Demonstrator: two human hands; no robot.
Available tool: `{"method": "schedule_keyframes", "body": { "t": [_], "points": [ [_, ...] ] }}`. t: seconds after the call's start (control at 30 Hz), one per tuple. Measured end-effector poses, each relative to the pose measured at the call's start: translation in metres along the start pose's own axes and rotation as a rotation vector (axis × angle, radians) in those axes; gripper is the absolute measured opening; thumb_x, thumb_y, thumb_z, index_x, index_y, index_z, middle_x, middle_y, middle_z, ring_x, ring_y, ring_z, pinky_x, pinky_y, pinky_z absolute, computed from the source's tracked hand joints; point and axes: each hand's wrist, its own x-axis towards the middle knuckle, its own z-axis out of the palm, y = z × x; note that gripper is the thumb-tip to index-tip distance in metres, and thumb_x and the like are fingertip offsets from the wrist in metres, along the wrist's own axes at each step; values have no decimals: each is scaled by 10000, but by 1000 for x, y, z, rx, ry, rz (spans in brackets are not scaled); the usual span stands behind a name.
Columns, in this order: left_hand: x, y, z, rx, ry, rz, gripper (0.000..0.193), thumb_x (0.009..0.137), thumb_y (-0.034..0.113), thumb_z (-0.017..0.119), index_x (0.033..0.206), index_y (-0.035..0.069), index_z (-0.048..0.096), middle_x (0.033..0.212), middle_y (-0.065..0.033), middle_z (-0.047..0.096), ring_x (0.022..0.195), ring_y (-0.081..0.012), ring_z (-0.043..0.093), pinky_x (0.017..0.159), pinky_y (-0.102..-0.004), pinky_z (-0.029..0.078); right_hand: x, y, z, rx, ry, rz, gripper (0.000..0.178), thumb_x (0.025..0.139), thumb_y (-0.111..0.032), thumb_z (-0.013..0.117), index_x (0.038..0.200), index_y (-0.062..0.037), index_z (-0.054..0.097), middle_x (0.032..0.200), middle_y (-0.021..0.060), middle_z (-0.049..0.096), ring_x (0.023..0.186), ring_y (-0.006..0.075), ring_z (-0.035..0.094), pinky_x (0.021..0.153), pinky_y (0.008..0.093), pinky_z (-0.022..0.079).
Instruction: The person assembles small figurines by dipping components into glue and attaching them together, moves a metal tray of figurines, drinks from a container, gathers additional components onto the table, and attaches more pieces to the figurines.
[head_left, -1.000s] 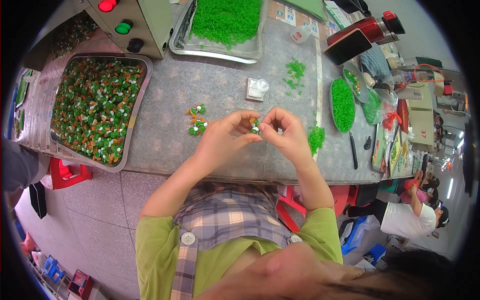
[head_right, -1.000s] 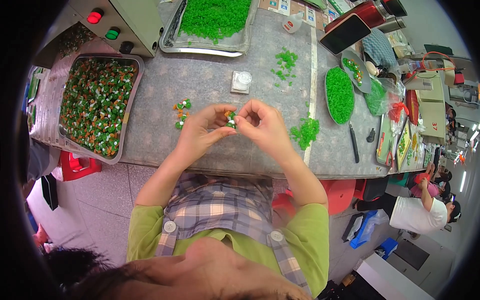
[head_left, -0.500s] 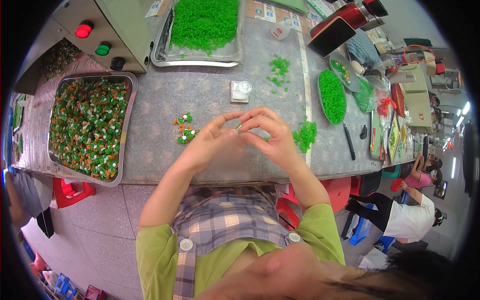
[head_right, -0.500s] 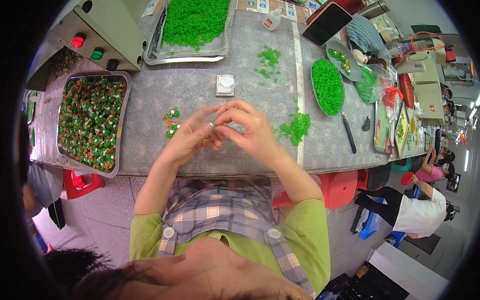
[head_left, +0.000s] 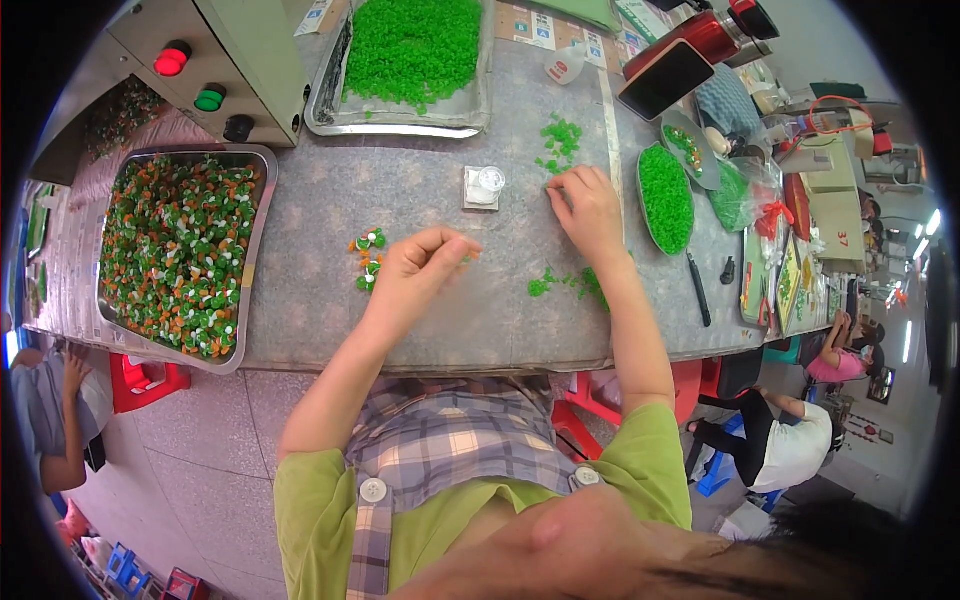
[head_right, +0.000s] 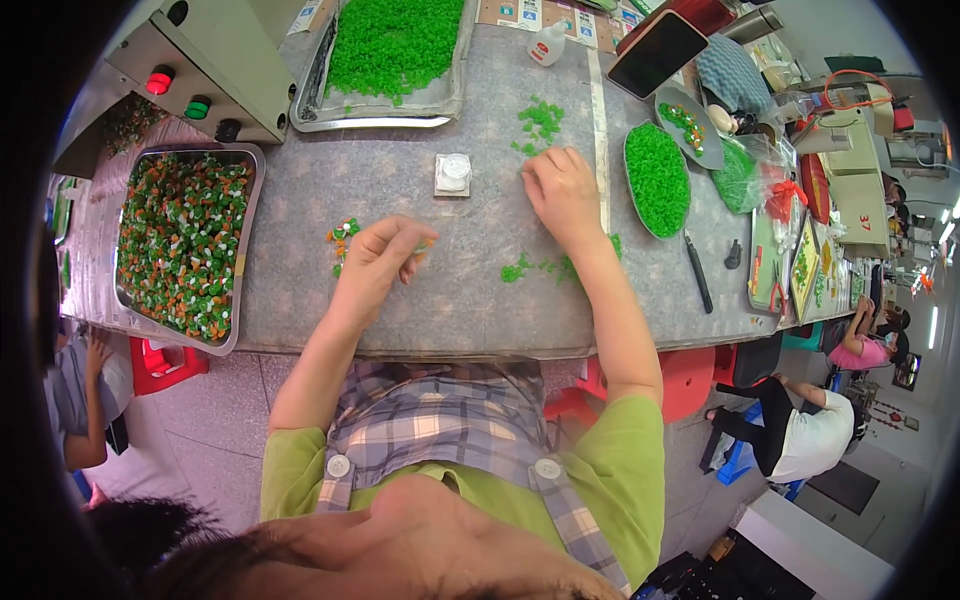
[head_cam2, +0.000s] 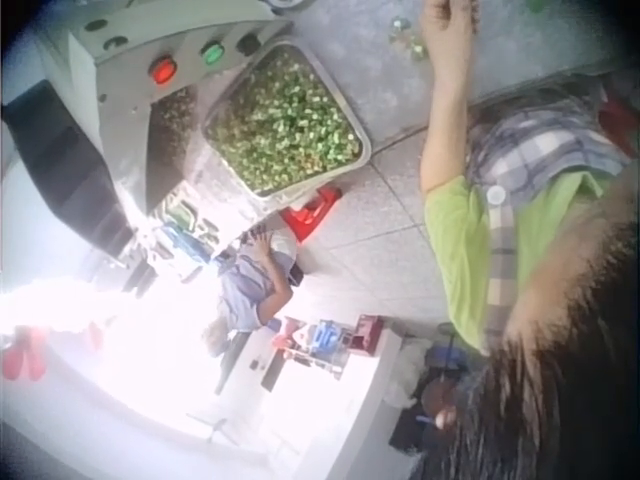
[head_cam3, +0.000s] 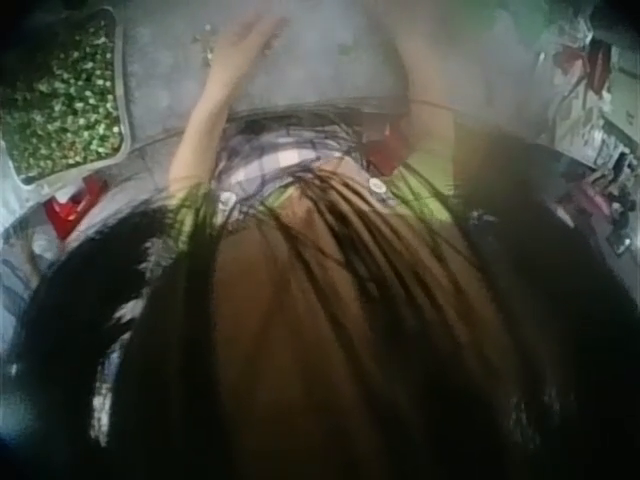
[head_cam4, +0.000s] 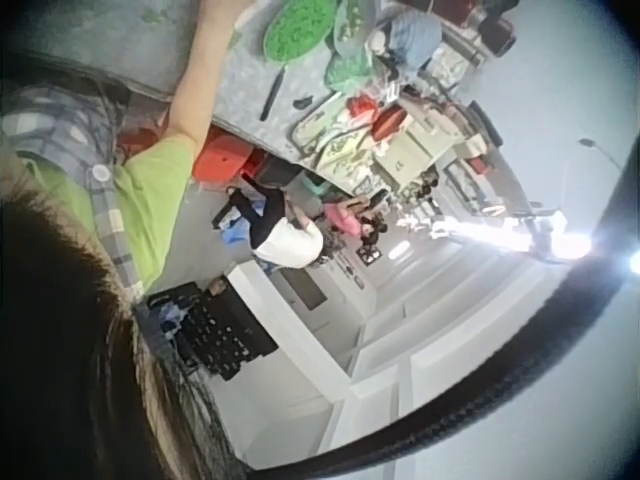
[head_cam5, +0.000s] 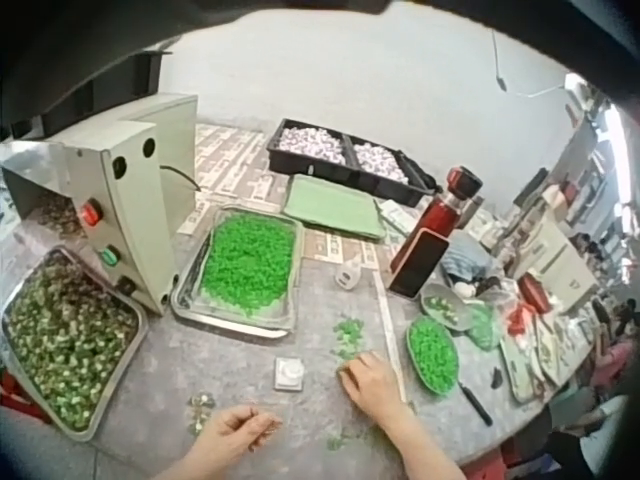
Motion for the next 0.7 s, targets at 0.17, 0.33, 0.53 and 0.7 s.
{"method": "schedule_keyframes", "body": {
  "t": [0.17, 0.33, 0.53, 0.7],
  "points": [
    [-4, 17, 17, 664, 144, 218, 188, 774, 201, 595, 930, 97, 588, 763, -39, 605, 612, -139, 545, 575, -245, 443, -8, -52, -26, 733, -140, 273, 79, 734, -80, 589, 787, -34, 553, 743, 37, 516, 748, 147, 503, 660, 249, 401],
    [-3, 13, 21, 965, 112, 618, 111, 714, 155, 603, 806, 109, 563, 730, -60, 587, 677, -247, 573, 553, -344, 455, -15, -73, -28, 1093, -422, 277, 117, 795, -110, 570, 819, -21, 497, 730, -25, 452, 670, 63, 413, 606, 190, 340],
    [-7, 13, 16, 1027, 67, 642, 119, 749, 121, 603, 863, 95, 579, 697, -79, 548, 587, -230, 525, 513, -318, 407, -18, -72, -25, 1465, -606, 657, 74, 794, -122, 580, 815, -71, 530, 735, -69, 475, 686, 24, 423, 601, 183, 345],
    [-5, 8, 14, 492, 103, 282, 211, 803, 178, 567, 1002, 111, 565, 747, -35, 584, 652, -136, 546, 576, -261, 418, -7, -53, -4, 1559, -376, 727, 86, 792, -139, 593, 825, -82, 538, 710, -68, 489, 633, 20, 429, 566, 171, 344]
  ]
}}
